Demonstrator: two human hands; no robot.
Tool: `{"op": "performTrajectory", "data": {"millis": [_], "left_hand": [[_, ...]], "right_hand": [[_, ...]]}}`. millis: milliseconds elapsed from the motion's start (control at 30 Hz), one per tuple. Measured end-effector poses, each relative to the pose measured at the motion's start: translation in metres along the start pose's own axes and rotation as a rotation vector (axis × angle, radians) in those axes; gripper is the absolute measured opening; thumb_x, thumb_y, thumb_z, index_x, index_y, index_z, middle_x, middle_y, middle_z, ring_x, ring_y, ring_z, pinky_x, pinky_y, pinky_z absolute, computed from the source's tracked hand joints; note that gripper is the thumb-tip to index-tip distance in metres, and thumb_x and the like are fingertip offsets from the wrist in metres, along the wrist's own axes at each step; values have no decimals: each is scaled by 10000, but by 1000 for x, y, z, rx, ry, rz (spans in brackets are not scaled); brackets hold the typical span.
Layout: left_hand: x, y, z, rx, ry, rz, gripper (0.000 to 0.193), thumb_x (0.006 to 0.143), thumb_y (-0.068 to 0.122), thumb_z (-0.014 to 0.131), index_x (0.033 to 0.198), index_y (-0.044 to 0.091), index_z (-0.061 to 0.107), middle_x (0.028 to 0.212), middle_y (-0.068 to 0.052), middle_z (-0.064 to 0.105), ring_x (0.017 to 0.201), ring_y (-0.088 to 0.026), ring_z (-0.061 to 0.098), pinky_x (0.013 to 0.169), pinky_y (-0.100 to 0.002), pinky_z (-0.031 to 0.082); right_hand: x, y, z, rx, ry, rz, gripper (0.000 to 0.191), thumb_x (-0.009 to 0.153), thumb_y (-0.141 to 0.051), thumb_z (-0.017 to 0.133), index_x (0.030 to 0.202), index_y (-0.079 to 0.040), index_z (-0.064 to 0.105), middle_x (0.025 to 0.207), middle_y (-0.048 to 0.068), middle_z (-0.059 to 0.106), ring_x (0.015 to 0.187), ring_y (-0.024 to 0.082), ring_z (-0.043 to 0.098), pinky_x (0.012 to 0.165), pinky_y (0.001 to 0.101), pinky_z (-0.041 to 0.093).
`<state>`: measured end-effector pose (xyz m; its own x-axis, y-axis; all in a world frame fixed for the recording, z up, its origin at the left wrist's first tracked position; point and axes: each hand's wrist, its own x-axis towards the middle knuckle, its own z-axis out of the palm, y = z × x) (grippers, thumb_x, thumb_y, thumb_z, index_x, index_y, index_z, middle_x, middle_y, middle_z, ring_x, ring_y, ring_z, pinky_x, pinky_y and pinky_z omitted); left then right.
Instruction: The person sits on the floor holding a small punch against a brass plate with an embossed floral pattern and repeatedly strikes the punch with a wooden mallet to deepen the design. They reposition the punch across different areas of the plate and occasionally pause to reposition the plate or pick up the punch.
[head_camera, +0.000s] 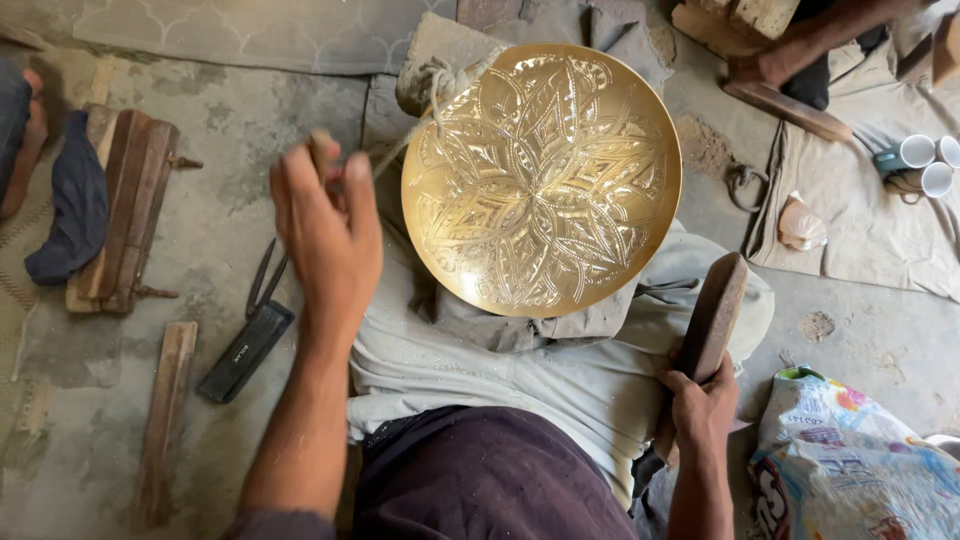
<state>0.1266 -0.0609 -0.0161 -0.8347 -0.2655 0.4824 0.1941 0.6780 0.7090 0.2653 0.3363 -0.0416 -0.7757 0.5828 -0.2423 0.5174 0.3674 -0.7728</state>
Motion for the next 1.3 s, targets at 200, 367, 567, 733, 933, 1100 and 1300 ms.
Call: {"op": "performTrajectory", "data": {"millis": [200,367,567,733,933,1100,1300], "left_hand": [[-54,-9,-40,151,-191,-158,215,1115,203,574,1170,4,637,1056,-172,677,962,-376,648,822,-480,505],[-113,-12,-51,191,-245,-298,232,1012,247,629,1084,32,678,958,-183,708,828,-350,685,686,-441,534],[-119,7,-52,-178,-266,-587,217,973,205,673,1087,25,635,842,-92,773,741,-198,796,613,-300,617],[-93,28,-12,-384,-346,-248,242,981,154,680,1168,12,621,963,-96,769,844,-188,796,657,-281,676],[-73,40,50,-508,-521,-89,288,963,160,689,1215,48,609,917,-102,771,788,-189,786,614,-334,596],[-80,38,57,-366,-422,25,285,985,262,696,1171,61,616,918,-119,706,811,-291,728,674,-423,551],[-89,36,64,-302,-394,63,267,983,258,687,1139,55,613,940,-131,694,826,-349,699,670,-463,525]], "right_hand": [[3,-19,8,-27,19,30,373,709,-2,733,1075,-17,658,946,87,704,848,204,646,811,326,509],[-7,-9,-1,-123,55,74,407,714,-25,753,1111,-4,665,946,121,721,847,238,664,821,349,517],[-7,17,-9,-52,40,121,443,731,-16,742,1161,4,638,973,147,709,836,247,659,797,371,539],[-12,21,-9,-73,-57,129,414,746,-28,769,1140,7,649,965,150,724,839,254,670,794,367,540],[-14,-23,-8,-102,-114,-63,482,753,-80,787,1206,-17,634,1025,92,738,905,212,676,825,351,516],[-14,-82,-5,-305,-45,-333,571,789,-123,785,1320,-46,592,1037,155,730,930,265,687,839,369,516],[-9,-147,-1,-647,91,-844,495,852,-74,735,1334,-88,621,1094,193,702,1030,389,653,840,480,501]]}}
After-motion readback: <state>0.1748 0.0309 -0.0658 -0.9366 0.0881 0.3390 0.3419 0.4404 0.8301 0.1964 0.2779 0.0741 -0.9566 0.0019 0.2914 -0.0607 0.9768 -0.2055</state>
